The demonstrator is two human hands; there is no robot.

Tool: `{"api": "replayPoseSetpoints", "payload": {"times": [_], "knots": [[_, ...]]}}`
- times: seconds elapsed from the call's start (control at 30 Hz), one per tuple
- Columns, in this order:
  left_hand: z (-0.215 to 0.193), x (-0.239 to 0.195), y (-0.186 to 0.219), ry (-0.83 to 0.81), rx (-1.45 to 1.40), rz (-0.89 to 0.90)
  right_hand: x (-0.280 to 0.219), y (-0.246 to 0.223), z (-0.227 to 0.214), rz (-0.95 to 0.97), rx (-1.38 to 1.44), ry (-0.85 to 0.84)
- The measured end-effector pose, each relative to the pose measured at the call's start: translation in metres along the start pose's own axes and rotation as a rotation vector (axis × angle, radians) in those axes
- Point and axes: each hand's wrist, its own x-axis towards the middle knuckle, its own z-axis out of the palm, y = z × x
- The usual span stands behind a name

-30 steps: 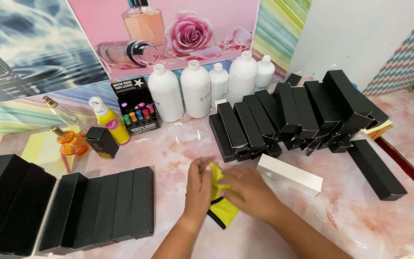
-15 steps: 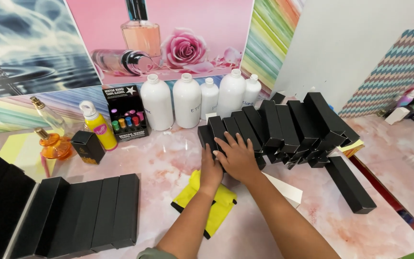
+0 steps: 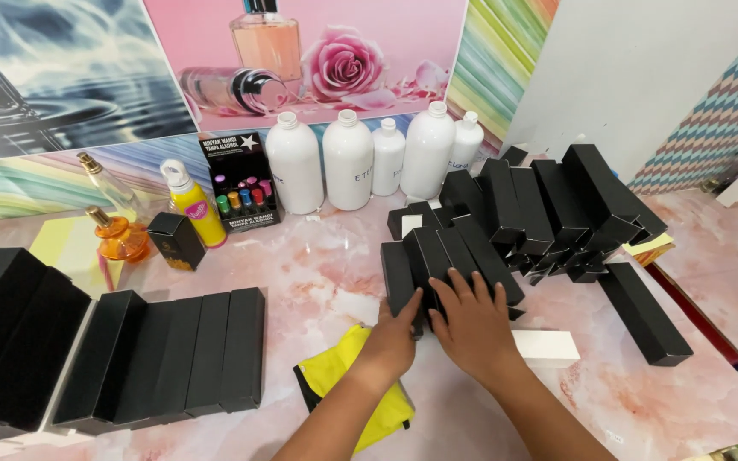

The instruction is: Cleaning black perfume boxes with a yellow cloth and stacking them on a table.

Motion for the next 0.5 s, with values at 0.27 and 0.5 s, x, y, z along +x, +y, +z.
{"api": "replayPoseSetpoints", "payload": {"times": [0.27,0.5], "knots": [[0.025,0.013,-0.014,0.16,0.078,0.091,-0.012,0.001,0.002,0.038,0.002,0.058],[0.004,-0.021,-0.002,0.381,-0.145,0.257,-0.012,-0.022,-0.035,-0.068,0.615,0.197]]}}
